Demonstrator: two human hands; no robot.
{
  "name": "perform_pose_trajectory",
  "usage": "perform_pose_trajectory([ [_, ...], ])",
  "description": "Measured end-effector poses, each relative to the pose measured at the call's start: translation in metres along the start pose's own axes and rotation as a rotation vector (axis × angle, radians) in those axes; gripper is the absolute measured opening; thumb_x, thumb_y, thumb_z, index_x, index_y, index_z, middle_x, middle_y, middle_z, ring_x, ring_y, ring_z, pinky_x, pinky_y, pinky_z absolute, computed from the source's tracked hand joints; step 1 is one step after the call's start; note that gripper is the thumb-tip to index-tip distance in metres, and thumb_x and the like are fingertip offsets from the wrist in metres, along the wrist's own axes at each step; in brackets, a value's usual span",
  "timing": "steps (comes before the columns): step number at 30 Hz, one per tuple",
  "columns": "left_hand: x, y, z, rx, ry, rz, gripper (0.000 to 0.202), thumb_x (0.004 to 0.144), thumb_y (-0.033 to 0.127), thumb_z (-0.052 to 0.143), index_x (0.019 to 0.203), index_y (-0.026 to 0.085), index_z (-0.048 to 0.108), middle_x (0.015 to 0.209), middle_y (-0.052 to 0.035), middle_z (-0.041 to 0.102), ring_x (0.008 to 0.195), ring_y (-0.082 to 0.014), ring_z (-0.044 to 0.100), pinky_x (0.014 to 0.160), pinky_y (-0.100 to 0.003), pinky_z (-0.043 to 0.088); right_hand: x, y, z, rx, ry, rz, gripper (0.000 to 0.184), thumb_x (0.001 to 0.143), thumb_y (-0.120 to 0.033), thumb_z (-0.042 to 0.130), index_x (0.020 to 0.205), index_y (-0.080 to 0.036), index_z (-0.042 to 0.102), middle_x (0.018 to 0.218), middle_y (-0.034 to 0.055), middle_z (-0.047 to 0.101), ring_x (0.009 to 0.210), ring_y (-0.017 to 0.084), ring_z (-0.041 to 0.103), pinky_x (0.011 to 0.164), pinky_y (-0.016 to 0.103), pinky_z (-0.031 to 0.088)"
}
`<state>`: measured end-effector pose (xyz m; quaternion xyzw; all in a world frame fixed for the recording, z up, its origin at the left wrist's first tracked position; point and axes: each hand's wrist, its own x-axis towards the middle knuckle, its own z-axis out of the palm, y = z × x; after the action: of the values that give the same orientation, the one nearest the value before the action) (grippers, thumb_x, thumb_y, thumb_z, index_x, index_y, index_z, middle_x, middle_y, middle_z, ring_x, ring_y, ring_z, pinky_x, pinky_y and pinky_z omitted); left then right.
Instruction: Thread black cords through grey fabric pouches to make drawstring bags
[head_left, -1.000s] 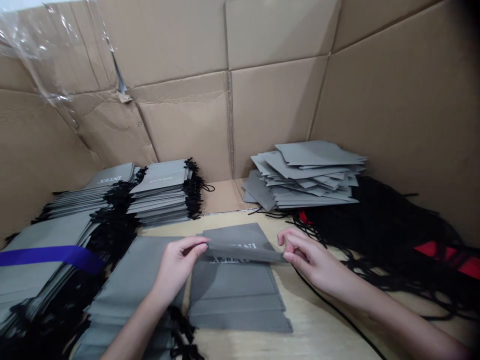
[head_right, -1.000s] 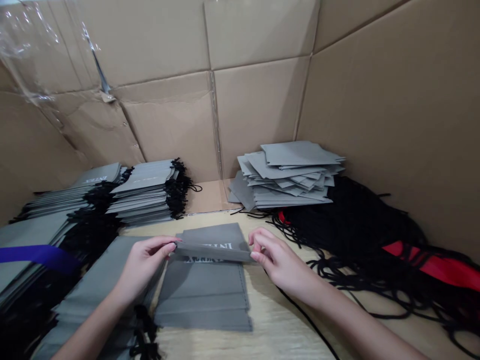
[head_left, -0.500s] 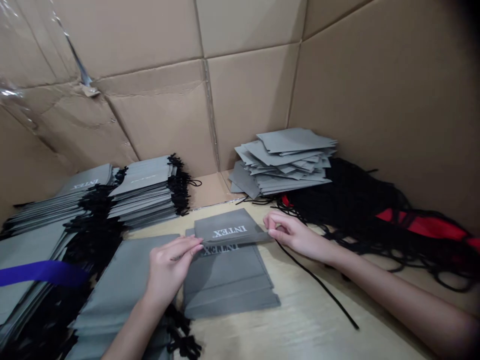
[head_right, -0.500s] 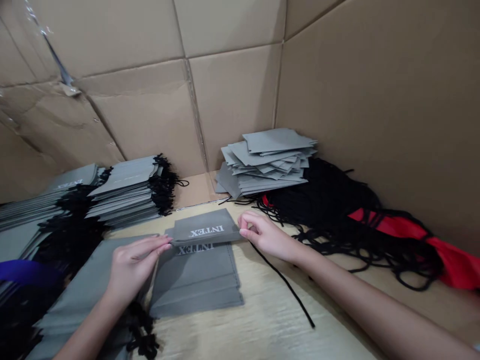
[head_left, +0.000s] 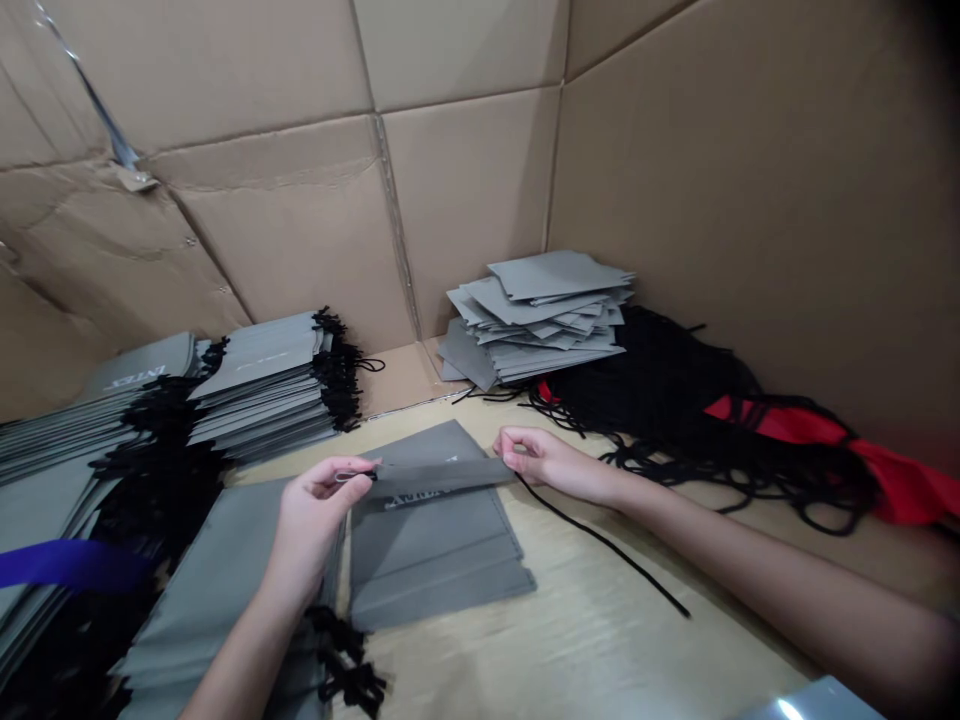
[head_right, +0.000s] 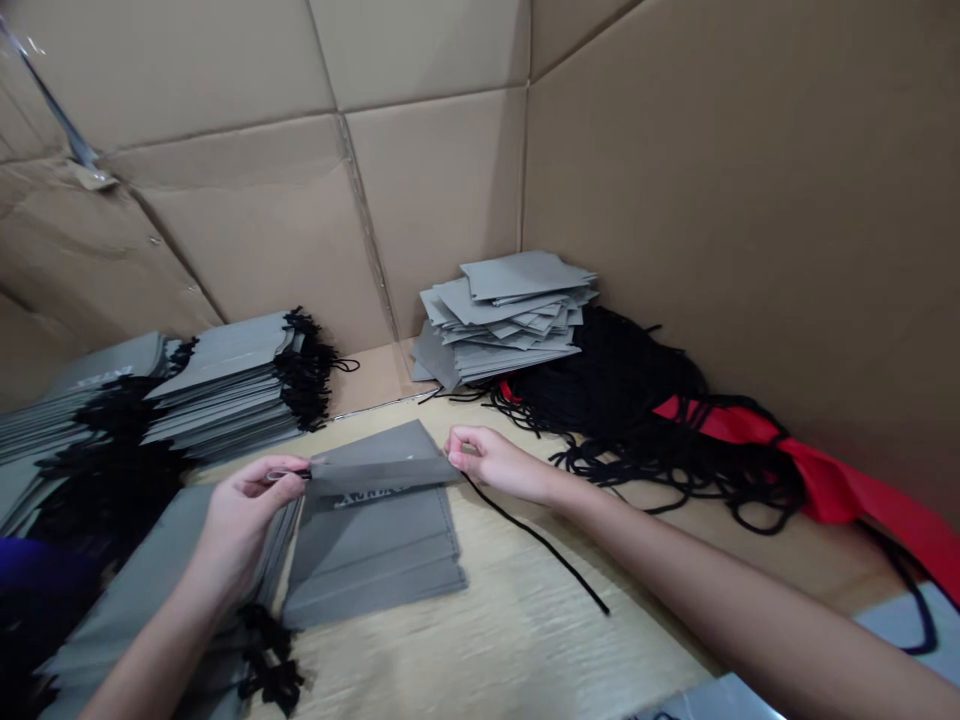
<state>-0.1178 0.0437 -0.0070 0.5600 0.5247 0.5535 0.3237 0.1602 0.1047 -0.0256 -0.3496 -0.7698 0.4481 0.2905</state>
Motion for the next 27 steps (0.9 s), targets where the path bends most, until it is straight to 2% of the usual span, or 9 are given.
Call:
perform_pose_trajectory([
  [2,0.000,-0.001,0.000,-0.064,-0.056,0.010,0.013,0.062,0.025,0.069,0.070,0.016,0.065,0.093,-0.0088,0.071,0.094,-0.0234,0.062,0.076,-0.028,0.050,-0.001,0.001,-0.001,0.017,-0.016,0.007,0.032,0.084,-0.045,0.046,0.067,-0.019,0.037,0.069,-0.0032,0.042,0.051,0.008,0.031,0.045,0.020,0.024],
  [4,-0.002,0.001,0.002,-0.010,-0.067,0.039,0.012,0.061,0.022,0.070,0.070,0.016,0.066,0.095,-0.0091,0.070,0.096,-0.0239,0.061,0.077,-0.029,0.050,-0.001,0.001,-0.002,0.050,-0.030,0.023,0.033,0.083,-0.047,0.046,0.068,-0.019,0.037,0.070,-0.0034,0.042,0.049,0.007,0.029,0.044,0.019,0.022],
  [8,-0.006,0.010,0.006,0.084,0.020,0.082,0.006,0.063,0.020,0.066,0.069,0.017,0.066,0.083,-0.0052,0.070,0.085,-0.0210,0.064,0.073,-0.028,0.051,-0.001,0.002,-0.003,0.108,-0.049,0.062,0.036,0.081,-0.051,0.049,0.069,-0.019,0.038,0.069,-0.0039,0.042,0.047,0.006,0.029,0.042,0.019,0.019],
  [11,-0.004,0.013,0.007,0.097,0.035,0.037,0.012,0.061,0.020,0.066,0.074,0.017,0.065,0.079,-0.0036,0.070,0.077,-0.0188,0.064,0.070,-0.027,0.050,0.000,0.002,-0.003,0.097,-0.038,0.057,0.037,0.080,-0.053,0.049,0.070,-0.019,0.039,0.069,-0.0040,0.042,0.047,0.006,0.029,0.042,0.020,0.021],
  [15,0.001,0.010,0.006,0.166,0.041,-0.026,0.023,0.057,0.017,0.067,0.080,0.016,0.064,0.070,-0.0021,0.069,0.067,-0.0171,0.064,0.065,-0.026,0.049,0.001,-0.004,-0.004,-0.046,0.028,-0.019,0.036,0.083,-0.050,0.047,0.066,-0.019,0.038,0.069,-0.0029,0.042,0.055,0.010,0.035,0.050,0.022,0.028],
  [19,0.002,0.005,0.004,0.327,0.011,-0.030,0.023,0.061,0.012,0.062,0.083,0.016,0.064,0.068,-0.0013,0.068,0.066,-0.0175,0.064,0.062,-0.026,0.048,0.001,-0.007,-0.004,-0.186,0.071,-0.076,0.031,0.086,-0.044,0.044,0.067,-0.020,0.039,0.075,-0.0002,0.046,0.067,0.014,0.042,0.060,0.024,0.033],
  [21,0.001,0.004,0.002,0.402,-0.018,0.023,0.023,0.064,0.006,0.054,0.082,0.017,0.064,0.074,-0.0018,0.070,0.069,-0.0176,0.065,0.064,-0.026,0.049,0.001,-0.007,-0.004,-0.224,0.087,-0.094,0.030,0.086,-0.043,0.044,0.068,-0.020,0.039,0.077,0.0007,0.048,0.070,0.015,0.044,0.061,0.024,0.034],
  [23,-0.001,0.005,0.001,0.509,-0.048,0.124,0.033,0.064,0.000,0.045,0.083,0.019,0.063,0.081,-0.0016,0.071,0.075,-0.0171,0.066,0.068,-0.025,0.050,0.001,-0.007,-0.004,-0.248,0.105,-0.107,0.028,0.086,-0.041,0.044,0.068,-0.020,0.040,0.077,0.0006,0.047,0.069,0.015,0.043,0.060,0.024,0.034],
  [27,-0.004,0.010,-0.001,0.828,-0.115,0.295,0.050,0.063,-0.005,0.038,0.099,0.022,0.061,0.095,-0.0022,0.070,0.087,-0.0178,0.065,0.074,-0.025,0.048,0.001,-0.010,-0.004,-0.272,0.122,-0.115,0.023,0.087,-0.036,0.044,0.070,-0.020,0.043,0.074,-0.0003,0.045,0.068,0.015,0.042,0.060,0.024,0.034],
])
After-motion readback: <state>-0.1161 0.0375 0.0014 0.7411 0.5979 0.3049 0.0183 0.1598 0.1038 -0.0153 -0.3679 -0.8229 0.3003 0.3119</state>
